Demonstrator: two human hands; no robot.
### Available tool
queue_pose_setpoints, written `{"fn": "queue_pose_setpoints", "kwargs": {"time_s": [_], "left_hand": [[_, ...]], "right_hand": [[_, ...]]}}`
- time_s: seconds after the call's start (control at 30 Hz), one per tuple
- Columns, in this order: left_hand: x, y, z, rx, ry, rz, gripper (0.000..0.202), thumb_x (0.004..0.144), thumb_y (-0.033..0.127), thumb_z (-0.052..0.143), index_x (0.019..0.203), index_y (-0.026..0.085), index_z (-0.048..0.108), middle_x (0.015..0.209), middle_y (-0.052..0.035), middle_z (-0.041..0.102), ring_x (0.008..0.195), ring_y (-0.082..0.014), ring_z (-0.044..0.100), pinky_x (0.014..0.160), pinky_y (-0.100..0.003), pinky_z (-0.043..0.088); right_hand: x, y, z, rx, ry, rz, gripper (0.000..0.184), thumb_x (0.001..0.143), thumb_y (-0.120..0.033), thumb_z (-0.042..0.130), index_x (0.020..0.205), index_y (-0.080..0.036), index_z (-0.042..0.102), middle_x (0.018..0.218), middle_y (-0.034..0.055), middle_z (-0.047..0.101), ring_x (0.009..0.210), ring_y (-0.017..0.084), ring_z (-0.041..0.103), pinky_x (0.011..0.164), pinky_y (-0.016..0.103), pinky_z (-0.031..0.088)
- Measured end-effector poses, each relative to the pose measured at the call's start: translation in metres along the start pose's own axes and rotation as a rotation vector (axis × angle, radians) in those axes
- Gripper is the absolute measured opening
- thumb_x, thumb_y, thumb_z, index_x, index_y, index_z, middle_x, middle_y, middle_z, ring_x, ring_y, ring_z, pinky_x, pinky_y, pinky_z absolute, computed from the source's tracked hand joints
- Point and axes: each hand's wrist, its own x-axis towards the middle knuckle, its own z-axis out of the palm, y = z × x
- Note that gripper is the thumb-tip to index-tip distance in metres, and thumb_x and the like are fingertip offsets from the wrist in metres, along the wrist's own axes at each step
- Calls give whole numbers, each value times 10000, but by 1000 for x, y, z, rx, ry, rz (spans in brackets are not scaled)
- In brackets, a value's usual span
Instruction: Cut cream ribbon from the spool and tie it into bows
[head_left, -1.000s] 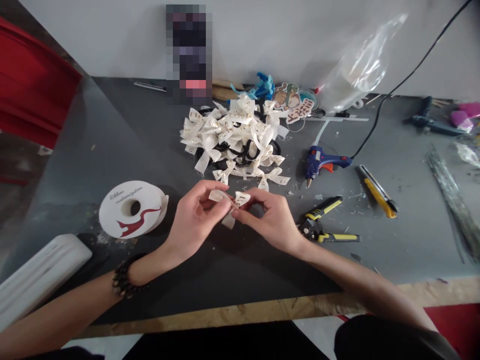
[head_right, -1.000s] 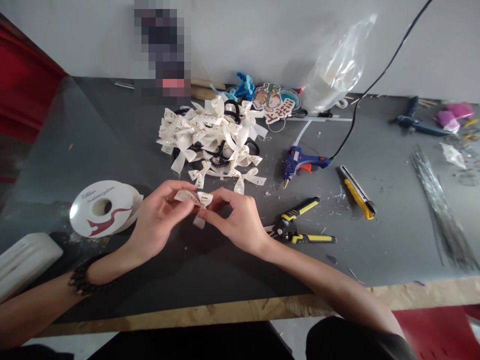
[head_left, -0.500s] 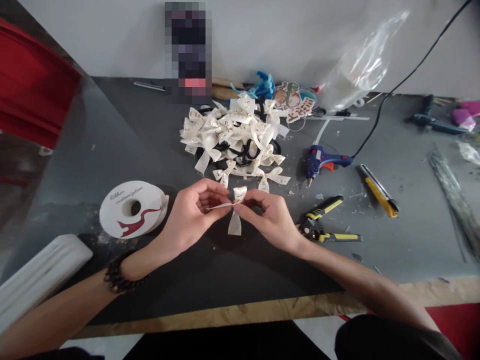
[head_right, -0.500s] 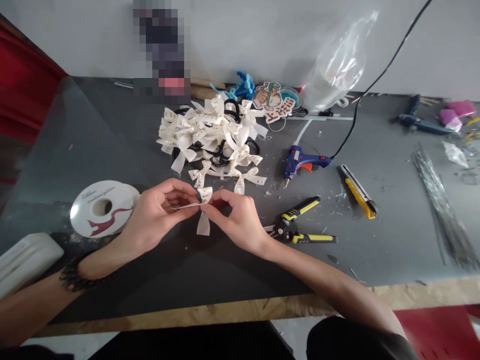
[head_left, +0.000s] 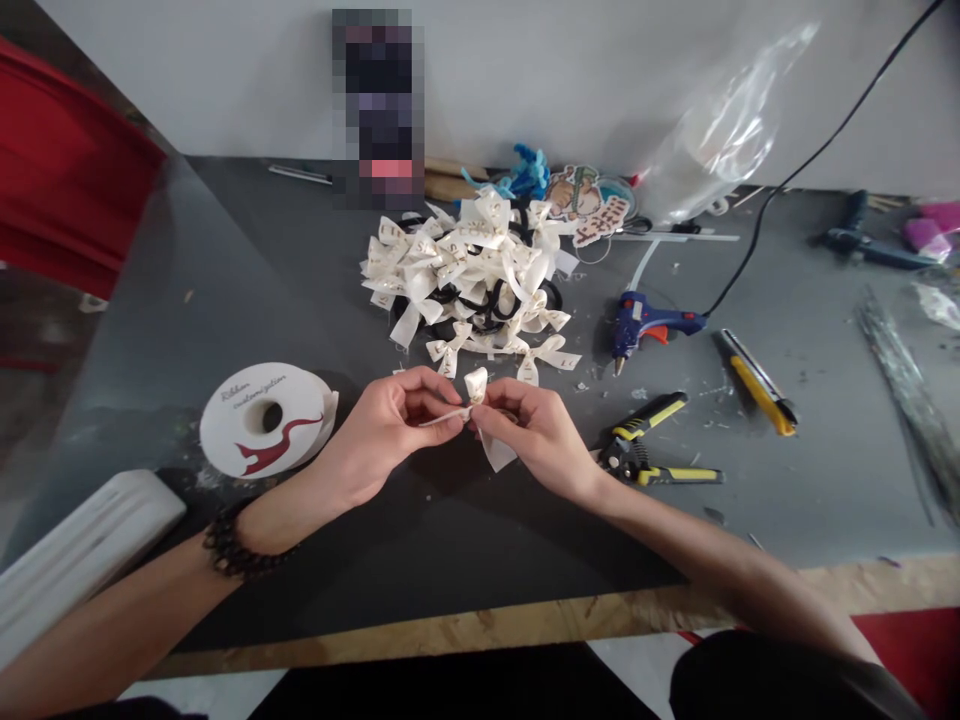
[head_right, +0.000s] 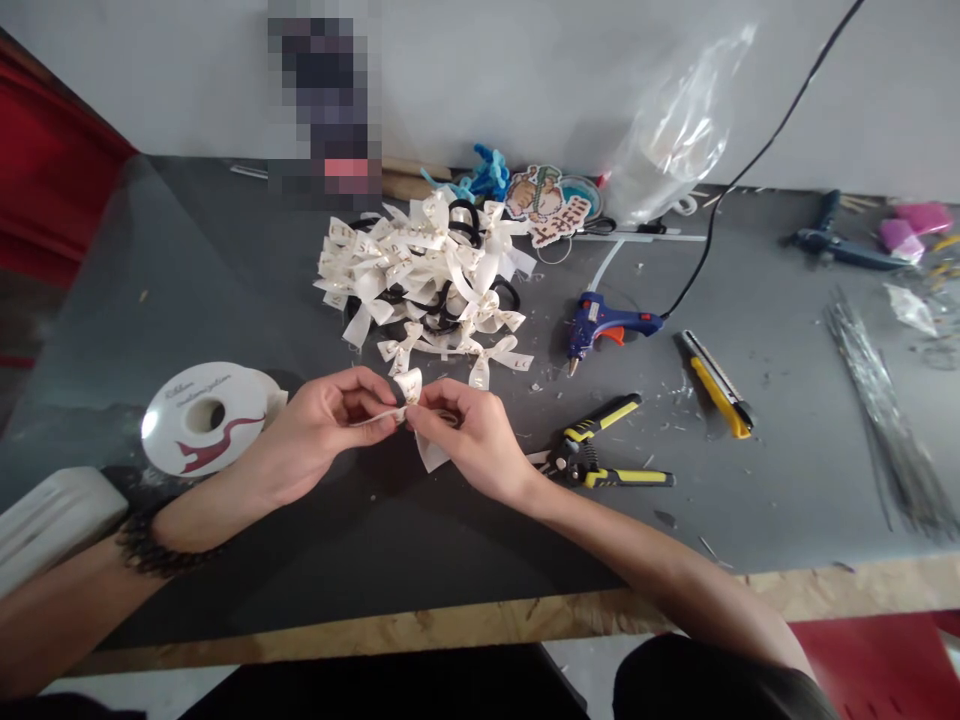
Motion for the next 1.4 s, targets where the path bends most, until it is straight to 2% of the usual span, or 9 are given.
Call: {"fn": "queue_pose_setpoints", "kwargs": {"time_s": [0.2, 0.33, 0.5, 0.57, 0.7, 0.8, 1.03, 1.23, 1.4], "left_hand": [[6, -12, -1, -249, 4, -56, 225, 849, 285, 880, 1027, 222, 757, 817, 15, 678, 765, -108, 655, 751, -230, 539], [10, -13, -3, -218, -84, -36, 194, 861, 315, 872, 994, 234, 756, 770, 11, 647, 758, -130, 642, 774, -256, 554], [10, -8, -4, -193, -37, 25, 405, 994, 594, 653, 1126, 223, 746, 1126, -84, 734, 1026, -218, 705, 920, -356, 609], [8, -5, -3, -78, -24, 74, 444, 937, 595, 737, 1183, 226, 724, 1173, -88, 736, 1060, -234, 709, 934, -369, 612], [3, -4, -1, 249, 89, 123, 376, 817, 441, 901, 1058, 199, 744, 1015, -59, 756, 929, -206, 710, 846, -307, 584], [3, -9, -1, 216, 158, 148, 282, 879, 426, 844, 982, 188, 734, 956, -42, 748, 889, -178, 692, 834, -288, 561], [1, -3, 3, 210, 88, 153, 361, 824, 397, 889, 1098, 205, 753, 1076, -62, 776, 958, -195, 720, 851, -288, 582], [-2, -4, 2, 401, 177, 189, 283, 854, 479, 858, 955, 216, 831, 853, -36, 803, 751, -180, 699, 677, -272, 533], [-4, -15, 9, 357, 102, 156, 292, 860, 477, 849, 912, 194, 797, 762, -16, 735, 658, -151, 622, 590, -258, 465]], "right_hand": [[5, -1, -3, 201, -29, 52, 357, 873, -528, 832, 923, -204, 691, 793, 1, 708, 695, 131, 622, 629, 259, 485], [5, -6, -3, 362, -128, 96, 365, 850, -529, 857, 914, -205, 702, 800, 7, 710, 705, 135, 641, 643, 261, 516], [4, -2, -4, 205, -49, 5, 282, 898, -434, 835, 1005, -196, 726, 897, 16, 751, 765, 125, 670, 701, 255, 522], [4, 0, -5, 96, -10, -15, 314, 875, -426, 859, 1046, -203, 720, 941, 25, 767, 811, 142, 698, 710, 262, 532], [2, 0, -7, -21, 41, -48, 389, 824, -411, 906, 1104, -219, 716, 1041, 47, 779, 932, 187, 740, 743, 283, 559], [4, -1, -8, 69, 63, -68, 382, 834, -403, 899, 1108, -210, 716, 1038, 51, 772, 929, 188, 740, 764, 297, 572], [5, -4, -6, 21, 160, -134, 237, 901, -353, 832, 1065, -207, 740, 915, 30, 764, 794, 162, 695, 715, 319, 547], [-4, -10, -2, -191, 186, -267, 150, 925, -248, 780, 1068, -236, 738, 983, 16, 786, 806, 156, 704, 742, 327, 563], [-8, -7, -2, -237, 222, -323, 131, 982, -214, 668, 1085, -252, 739, 1046, 30, 784, 889, 182, 721, 824, 355, 587]]}}
